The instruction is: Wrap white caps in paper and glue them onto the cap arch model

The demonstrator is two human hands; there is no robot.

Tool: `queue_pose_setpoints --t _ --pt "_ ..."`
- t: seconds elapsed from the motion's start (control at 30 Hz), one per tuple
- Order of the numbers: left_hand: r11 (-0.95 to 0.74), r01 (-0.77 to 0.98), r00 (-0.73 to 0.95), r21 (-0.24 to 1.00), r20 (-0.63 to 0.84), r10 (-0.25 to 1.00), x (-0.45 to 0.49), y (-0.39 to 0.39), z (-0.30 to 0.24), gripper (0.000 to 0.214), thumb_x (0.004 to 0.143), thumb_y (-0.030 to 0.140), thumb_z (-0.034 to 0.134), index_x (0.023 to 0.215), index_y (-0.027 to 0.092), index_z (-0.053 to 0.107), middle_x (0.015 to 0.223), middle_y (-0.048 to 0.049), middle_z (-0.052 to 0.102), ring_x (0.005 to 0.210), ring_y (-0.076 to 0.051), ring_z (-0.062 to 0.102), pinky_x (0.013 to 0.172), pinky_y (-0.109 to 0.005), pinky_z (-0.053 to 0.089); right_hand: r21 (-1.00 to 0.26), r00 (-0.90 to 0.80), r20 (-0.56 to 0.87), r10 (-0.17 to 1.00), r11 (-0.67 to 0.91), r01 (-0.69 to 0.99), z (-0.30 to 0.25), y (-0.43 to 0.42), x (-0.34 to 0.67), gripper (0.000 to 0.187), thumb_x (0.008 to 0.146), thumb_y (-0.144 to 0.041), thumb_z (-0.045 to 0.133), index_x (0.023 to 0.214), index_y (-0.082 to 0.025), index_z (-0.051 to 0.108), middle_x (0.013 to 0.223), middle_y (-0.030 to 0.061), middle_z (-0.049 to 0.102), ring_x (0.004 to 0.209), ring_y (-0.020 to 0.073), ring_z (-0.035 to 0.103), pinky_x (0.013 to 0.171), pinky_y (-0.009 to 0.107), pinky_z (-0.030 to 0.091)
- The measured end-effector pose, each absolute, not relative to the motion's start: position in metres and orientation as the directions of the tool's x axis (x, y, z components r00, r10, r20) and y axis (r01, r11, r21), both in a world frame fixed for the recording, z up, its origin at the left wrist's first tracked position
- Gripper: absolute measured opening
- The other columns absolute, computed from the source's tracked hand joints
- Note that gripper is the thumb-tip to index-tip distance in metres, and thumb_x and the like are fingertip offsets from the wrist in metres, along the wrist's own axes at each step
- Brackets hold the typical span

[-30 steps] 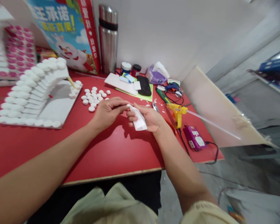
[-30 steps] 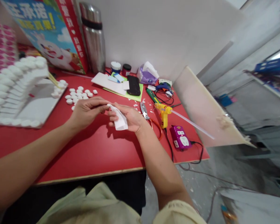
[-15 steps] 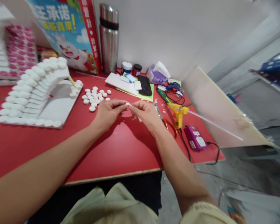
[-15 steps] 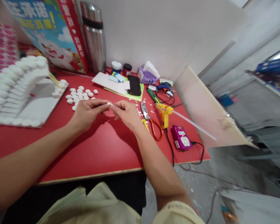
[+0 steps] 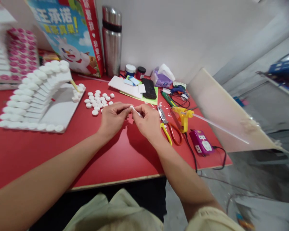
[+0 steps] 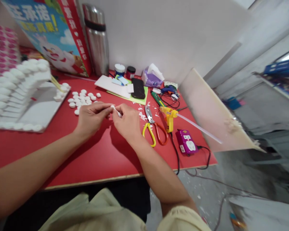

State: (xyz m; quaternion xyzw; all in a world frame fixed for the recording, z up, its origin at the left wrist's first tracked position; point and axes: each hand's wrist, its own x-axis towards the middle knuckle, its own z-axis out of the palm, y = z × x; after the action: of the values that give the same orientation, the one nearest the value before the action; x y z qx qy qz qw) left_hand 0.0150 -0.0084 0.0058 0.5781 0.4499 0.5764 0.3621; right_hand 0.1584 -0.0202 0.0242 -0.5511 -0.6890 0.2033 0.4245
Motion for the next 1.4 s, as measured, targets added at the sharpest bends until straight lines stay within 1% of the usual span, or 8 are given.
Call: queue_pose_setpoints --t 0.3,0.47,0.7,0.87,0.97,1.1,1.27,1.4 --pt "-0.575 0.293 -0.001 0.764 0.601 0.799 0.013 -0.009 -0.003 0.018 0.094 0.018 0.065 0.089 0.02 0.083 0.078 -0.0046 0.074 0.072 -0.016 0.067 0.071 -0.028 0.052 -0.852 -0.043 0.287 0.957 0.275 0.445 0.02 -0.017 0.161 0.026 0.094 -0.04 0.064 0.078 -0.02 0.067 0.066 0.0015 0.07 0.058 0.015 0.061 0.056 0.026 0.043" --pt "-0.625 0.317 0.057 0.713 0.644 0.763 0.015 -0.012 -0.005 0.021 0.097 0.018 0.061 0.099 0.018 0.083 0.086 -0.0076 0.077 0.078 -0.017 0.07 0.077 -0.03 0.055 -0.871 -0.016 0.267 0.964 0.248 0.423 0.023 -0.016 0.164 0.023 0.093 -0.038 0.065 0.079 -0.02 0.068 0.062 0.0005 0.07 0.058 0.0154 0.065 0.056 0.026 0.046" --pt "-0.551 0.157 -0.007 0.819 0.559 0.829 0.012 -0.01 -0.006 0.013 0.092 0.02 0.07 0.091 0.021 0.083 0.079 -0.0031 0.077 0.069 -0.015 0.072 0.068 -0.027 0.058 -0.903 -0.17 0.237 0.957 0.281 0.325 0.02 -0.011 0.171 0.023 0.095 -0.039 0.066 0.088 -0.018 0.07 0.067 0.0012 0.073 0.061 0.0148 0.067 0.059 0.026 0.049" --pt "-0.507 0.133 0.005 0.852 0.511 0.86 0.01 -0.01 -0.005 0.011 0.089 0.023 0.072 0.087 0.02 0.082 0.079 -0.0031 0.076 0.069 -0.015 0.072 0.068 -0.027 0.058 -0.889 -0.174 0.246 0.953 0.294 0.352 0.022 -0.011 0.173 0.022 0.095 -0.037 0.065 0.085 -0.018 0.069 0.067 0.0012 0.072 0.061 0.0142 0.066 0.059 0.026 0.048" --pt "-0.445 0.132 0.029 0.886 0.445 0.895 0.006 -0.01 0.001 0.01 0.087 0.024 0.074 0.083 0.018 0.081 0.076 -0.0034 0.074 0.068 -0.015 0.069 0.066 -0.027 0.057 -0.875 -0.192 0.236 0.953 0.294 0.384 0.025 -0.012 0.175 0.02 0.095 -0.034 0.064 0.084 -0.018 0.068 0.069 0.0006 0.072 0.06 0.0134 0.066 0.06 0.026 0.048" --pt "-0.322 0.064 0.127 0.945 0.312 0.942 0.0 -0.005 0.008 0.012 0.081 0.027 0.078 0.088 0.018 0.082 0.079 -0.0041 0.074 0.064 -0.014 0.068 0.064 -0.027 0.056 -0.895 -0.256 0.206 0.945 0.288 0.342 0.026 -0.01 0.179 0.019 0.095 -0.034 0.064 0.083 -0.019 0.066 0.072 -0.0006 0.073 0.061 0.0129 0.069 0.065 0.027 0.053" --pt "-0.319 0.021 0.135 0.947 0.314 0.94 0.001 -0.002 0.008 0.012 0.076 0.03 0.081 0.08 0.019 0.083 0.076 -0.0053 0.075 0.067 -0.016 0.067 0.067 -0.029 0.057 -0.966 -0.218 0.103 0.971 0.15 0.212 0.024 -0.008 0.176 0.019 0.09 -0.035 0.069 0.082 -0.018 0.067 0.072 0.0 0.072 0.061 0.0134 0.07 0.065 0.028 0.057" --pt "-0.191 0.002 0.106 0.981 0.19 0.976 0.006 -0.007 0.012 0.01 0.077 0.025 0.078 0.081 0.017 0.082 0.078 -0.0059 0.078 0.069 -0.018 0.071 0.066 -0.029 0.06 -0.987 -0.15 -0.044 0.988 -0.02 0.158 0.025 -0.007 0.175 0.019 0.084 -0.035 0.075 0.079 -0.018 0.067 0.071 0.001 0.073 0.059 0.0142 0.07 0.06 0.028 0.058"
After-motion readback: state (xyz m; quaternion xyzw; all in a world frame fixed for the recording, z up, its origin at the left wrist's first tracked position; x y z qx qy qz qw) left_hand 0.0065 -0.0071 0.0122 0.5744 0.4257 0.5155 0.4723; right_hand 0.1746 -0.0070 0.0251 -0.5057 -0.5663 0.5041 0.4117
